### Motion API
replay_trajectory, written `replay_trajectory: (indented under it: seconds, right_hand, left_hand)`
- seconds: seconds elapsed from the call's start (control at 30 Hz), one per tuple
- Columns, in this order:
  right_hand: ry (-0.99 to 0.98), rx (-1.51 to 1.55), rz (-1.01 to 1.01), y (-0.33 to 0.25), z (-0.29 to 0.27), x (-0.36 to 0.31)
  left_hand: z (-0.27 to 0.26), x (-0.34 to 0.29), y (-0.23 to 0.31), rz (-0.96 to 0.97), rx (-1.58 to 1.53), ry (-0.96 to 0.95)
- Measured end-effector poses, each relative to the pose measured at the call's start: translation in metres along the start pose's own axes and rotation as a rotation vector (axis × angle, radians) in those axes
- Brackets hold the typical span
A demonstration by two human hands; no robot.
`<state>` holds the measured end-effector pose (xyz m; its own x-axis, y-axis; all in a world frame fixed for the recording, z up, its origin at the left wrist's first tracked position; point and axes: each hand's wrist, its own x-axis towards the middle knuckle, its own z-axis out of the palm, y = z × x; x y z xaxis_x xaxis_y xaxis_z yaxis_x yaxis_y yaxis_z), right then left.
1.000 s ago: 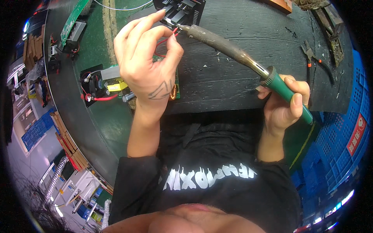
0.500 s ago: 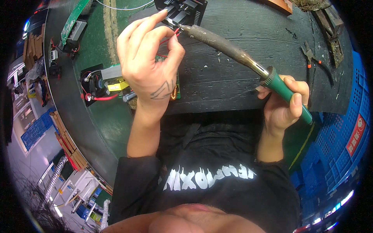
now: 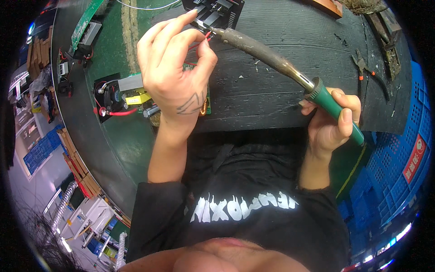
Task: Soldering wires to an electronic component on a printed circuit board at a workbench.
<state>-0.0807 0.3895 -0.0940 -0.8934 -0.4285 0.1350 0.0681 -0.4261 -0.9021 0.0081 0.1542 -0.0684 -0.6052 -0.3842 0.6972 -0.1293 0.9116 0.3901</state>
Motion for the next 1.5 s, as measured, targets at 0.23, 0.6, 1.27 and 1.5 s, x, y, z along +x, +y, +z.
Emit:
replay_trajectory:
  seconds: [0.23, 0.6, 1.27, 1.5]
  right_hand:
    - [-0.013, 0.003, -0.005, 0.0008, -0.0005, 0.0001]
    - [0.018, 0.044, 0.016, -0.0009, -0.0038, 0.0011]
    - [0.037, 0.032, 0.013, -0.0010, -0.0028, -0.0003]
    - [0.059, 0.030, 0.012, 0.0007, -0.0032, -0.0013]
  left_hand:
    - [0.0005, -0.0005, -0.0002, -0.003, 0.005, 0.000]
    - [-0.0001, 0.0008, 0.0024, -0.011, 0.014, -0.001]
    - [0.0012, -0.0008, 0.0016, -0.018, 0.020, 0.009]
    - [0.0006, -0.0009, 0.0015, -0.019, 0.029, 0.004]
